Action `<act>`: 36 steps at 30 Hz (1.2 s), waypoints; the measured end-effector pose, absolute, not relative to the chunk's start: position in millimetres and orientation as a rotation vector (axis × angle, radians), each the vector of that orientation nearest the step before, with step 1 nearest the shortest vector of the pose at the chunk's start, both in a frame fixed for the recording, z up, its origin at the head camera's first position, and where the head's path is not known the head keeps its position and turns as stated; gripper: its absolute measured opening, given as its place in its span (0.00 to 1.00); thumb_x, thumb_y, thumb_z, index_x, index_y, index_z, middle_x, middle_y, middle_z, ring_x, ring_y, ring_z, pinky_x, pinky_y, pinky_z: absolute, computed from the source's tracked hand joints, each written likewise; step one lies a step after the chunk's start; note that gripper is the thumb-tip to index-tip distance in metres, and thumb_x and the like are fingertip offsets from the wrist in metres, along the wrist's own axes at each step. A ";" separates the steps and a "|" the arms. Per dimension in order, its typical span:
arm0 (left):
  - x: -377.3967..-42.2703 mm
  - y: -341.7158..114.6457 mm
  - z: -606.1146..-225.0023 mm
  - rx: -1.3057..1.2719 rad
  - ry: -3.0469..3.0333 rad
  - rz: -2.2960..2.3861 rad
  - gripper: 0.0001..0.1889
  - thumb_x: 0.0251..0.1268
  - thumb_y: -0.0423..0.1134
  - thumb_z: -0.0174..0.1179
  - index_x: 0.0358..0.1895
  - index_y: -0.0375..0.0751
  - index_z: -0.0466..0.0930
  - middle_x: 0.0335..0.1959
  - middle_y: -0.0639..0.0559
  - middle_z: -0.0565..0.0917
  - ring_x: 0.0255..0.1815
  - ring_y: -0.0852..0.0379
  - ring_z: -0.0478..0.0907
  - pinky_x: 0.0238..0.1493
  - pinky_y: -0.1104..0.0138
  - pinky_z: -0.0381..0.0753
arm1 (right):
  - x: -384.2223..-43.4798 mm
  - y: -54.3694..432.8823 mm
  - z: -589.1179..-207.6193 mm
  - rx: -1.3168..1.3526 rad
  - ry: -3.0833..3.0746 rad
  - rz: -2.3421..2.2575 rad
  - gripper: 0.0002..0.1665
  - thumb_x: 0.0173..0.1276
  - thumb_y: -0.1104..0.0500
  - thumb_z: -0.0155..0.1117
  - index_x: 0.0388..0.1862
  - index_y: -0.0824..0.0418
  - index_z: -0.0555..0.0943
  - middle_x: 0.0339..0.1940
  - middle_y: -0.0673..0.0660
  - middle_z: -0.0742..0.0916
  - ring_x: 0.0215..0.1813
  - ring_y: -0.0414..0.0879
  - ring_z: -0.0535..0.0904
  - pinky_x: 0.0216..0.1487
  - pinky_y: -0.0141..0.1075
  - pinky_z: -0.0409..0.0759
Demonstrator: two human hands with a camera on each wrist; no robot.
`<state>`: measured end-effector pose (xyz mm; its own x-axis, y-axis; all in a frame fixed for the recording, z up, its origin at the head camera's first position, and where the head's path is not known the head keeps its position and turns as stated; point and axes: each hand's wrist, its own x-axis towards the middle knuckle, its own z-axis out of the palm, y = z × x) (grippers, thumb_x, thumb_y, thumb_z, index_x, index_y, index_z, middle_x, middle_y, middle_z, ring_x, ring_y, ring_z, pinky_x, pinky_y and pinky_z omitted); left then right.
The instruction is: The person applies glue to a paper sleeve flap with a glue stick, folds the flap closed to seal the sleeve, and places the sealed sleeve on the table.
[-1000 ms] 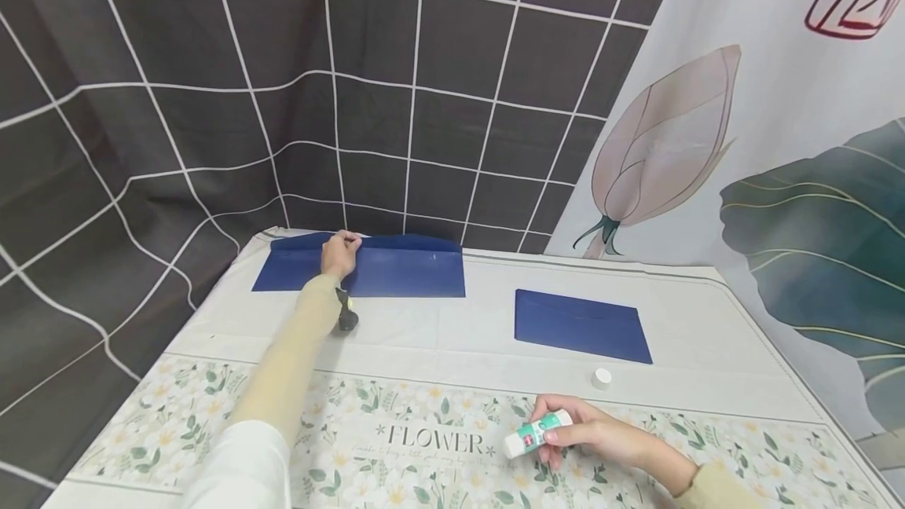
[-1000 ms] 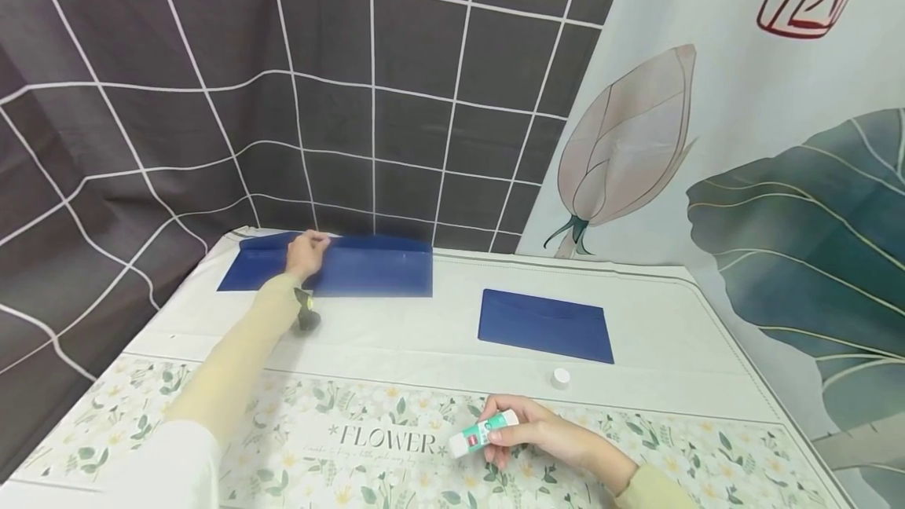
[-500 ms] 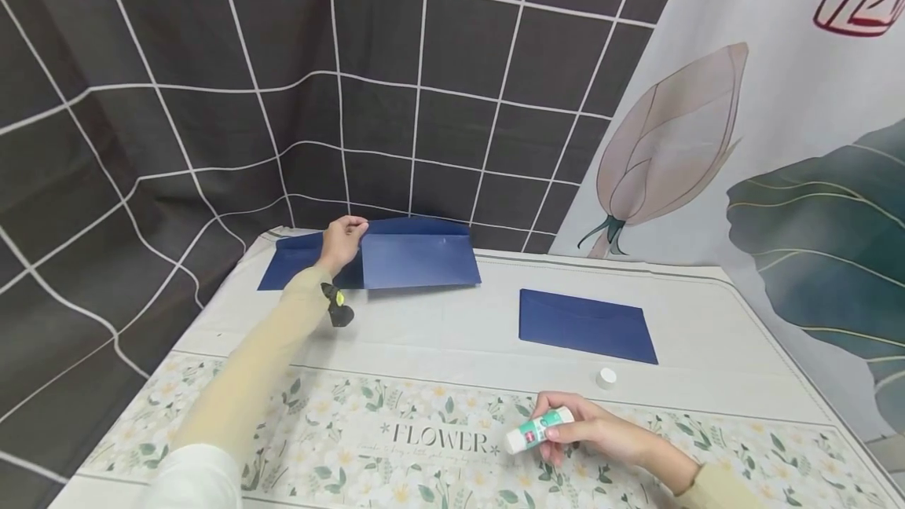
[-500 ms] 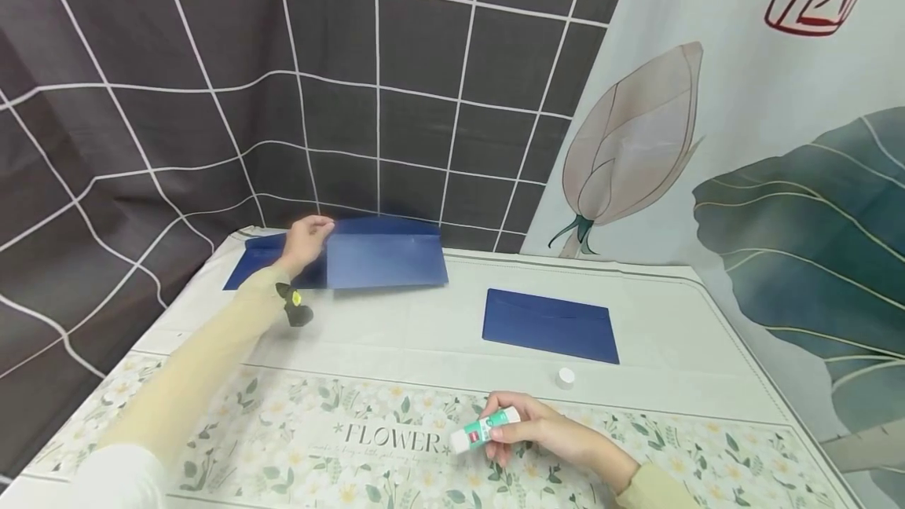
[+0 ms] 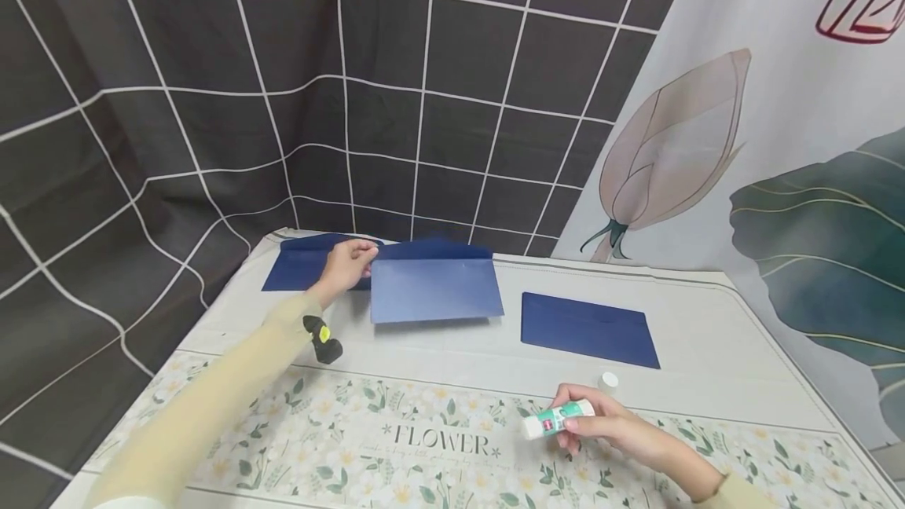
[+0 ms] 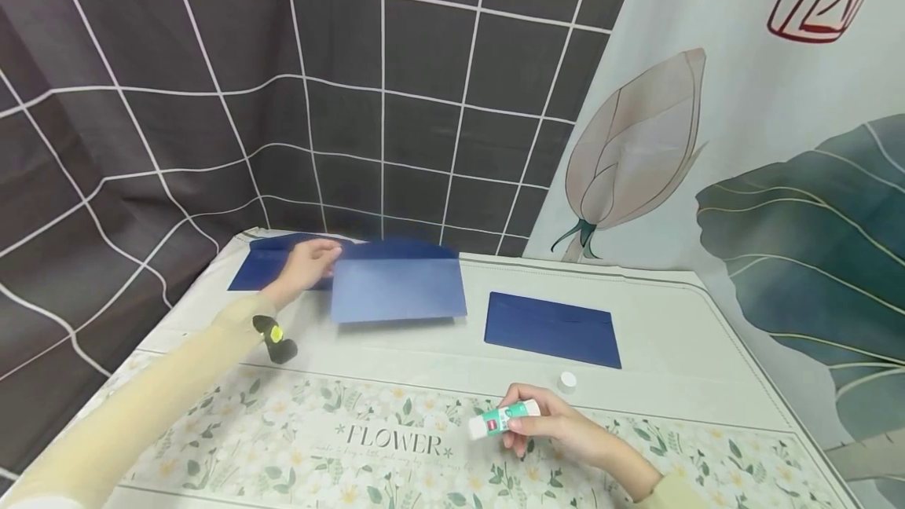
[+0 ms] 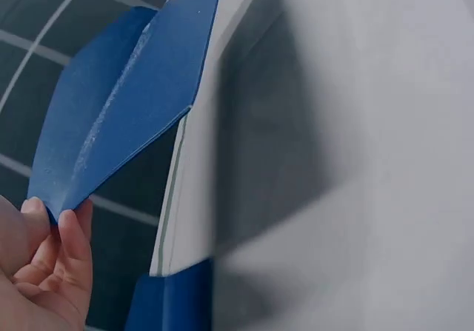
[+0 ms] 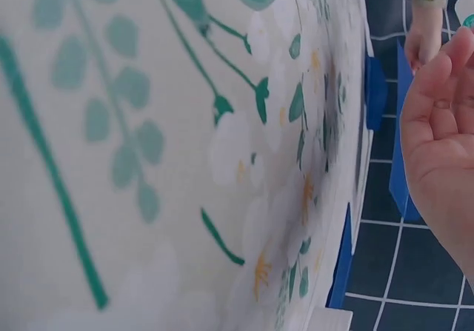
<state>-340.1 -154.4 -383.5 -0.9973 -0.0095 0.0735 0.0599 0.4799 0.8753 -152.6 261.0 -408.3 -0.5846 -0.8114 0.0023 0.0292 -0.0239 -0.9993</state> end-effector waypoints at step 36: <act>-235.9 -118.0 -425.6 -0.507 -2.720 -1.962 0.14 0.67 0.35 0.57 0.47 0.24 0.78 0.27 0.47 0.84 0.23 0.64 0.78 0.30 0.70 0.84 | -149.9 271.6 -408.6 -0.875 1.675 -1.760 0.13 0.71 0.72 0.38 0.45 0.65 0.72 0.37 0.48 0.86 0.32 0.36 0.80 0.36 0.35 0.81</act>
